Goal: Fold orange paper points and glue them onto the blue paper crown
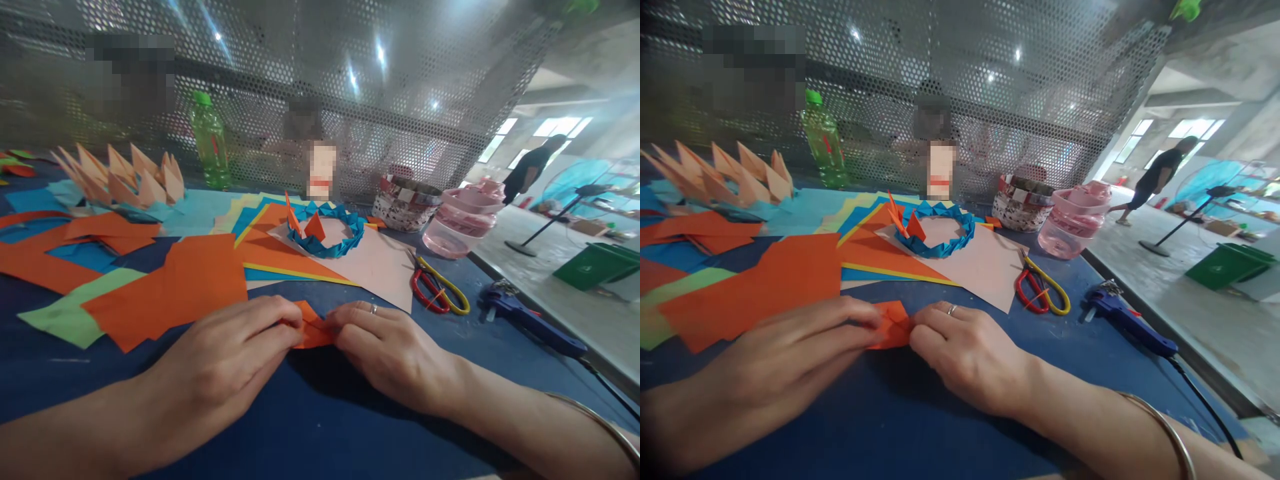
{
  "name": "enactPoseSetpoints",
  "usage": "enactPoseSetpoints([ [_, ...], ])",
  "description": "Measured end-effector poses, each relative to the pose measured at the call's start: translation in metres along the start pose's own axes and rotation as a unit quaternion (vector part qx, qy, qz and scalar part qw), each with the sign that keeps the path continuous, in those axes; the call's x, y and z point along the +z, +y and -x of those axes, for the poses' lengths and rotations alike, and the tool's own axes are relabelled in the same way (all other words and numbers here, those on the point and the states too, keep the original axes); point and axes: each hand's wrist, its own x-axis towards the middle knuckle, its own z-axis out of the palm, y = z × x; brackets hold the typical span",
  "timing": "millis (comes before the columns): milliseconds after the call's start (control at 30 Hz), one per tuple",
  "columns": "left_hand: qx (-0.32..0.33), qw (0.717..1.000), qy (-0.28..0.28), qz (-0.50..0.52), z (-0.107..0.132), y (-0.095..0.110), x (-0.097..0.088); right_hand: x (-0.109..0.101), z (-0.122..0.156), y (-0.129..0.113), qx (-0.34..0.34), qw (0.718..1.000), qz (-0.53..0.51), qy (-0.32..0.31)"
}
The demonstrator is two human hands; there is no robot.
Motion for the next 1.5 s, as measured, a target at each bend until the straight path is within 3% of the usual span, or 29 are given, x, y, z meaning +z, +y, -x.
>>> enactPoseSetpoints([
  [167,-0.007,0.999,-0.035,0.032,-0.001,0.001,0.001,-0.003,-0.004,-0.003,0.009,0.999,-0.004,-0.043],
  [633,-0.043,0.996,-0.048,0.064,-0.002,0.006,0.003,-0.003,0.001,-0.012,0.034,0.999,-0.018,-0.019],
  [800,-0.1,0.994,-0.013,0.051,-0.008,0.008,0.004,0.001,-0.001,-0.013,0.142,0.985,-0.098,0.022],
  [967,-0.136,0.988,-0.033,0.069,-0.011,0.006,0.003,0.004,-0.005,-0.012,0.251,0.946,-0.2,0.052],
  [1133,-0.159,0.982,-0.059,0.087,-0.009,0.002,0.003,0.004,-0.007,-0.011,0.286,0.929,-0.234,0.037],
  [1500,-0.231,0.963,-0.073,0.117,-0.005,-0.003,0.003,0.003,-0.01,-0.012,0.307,0.932,-0.193,0.016],
])
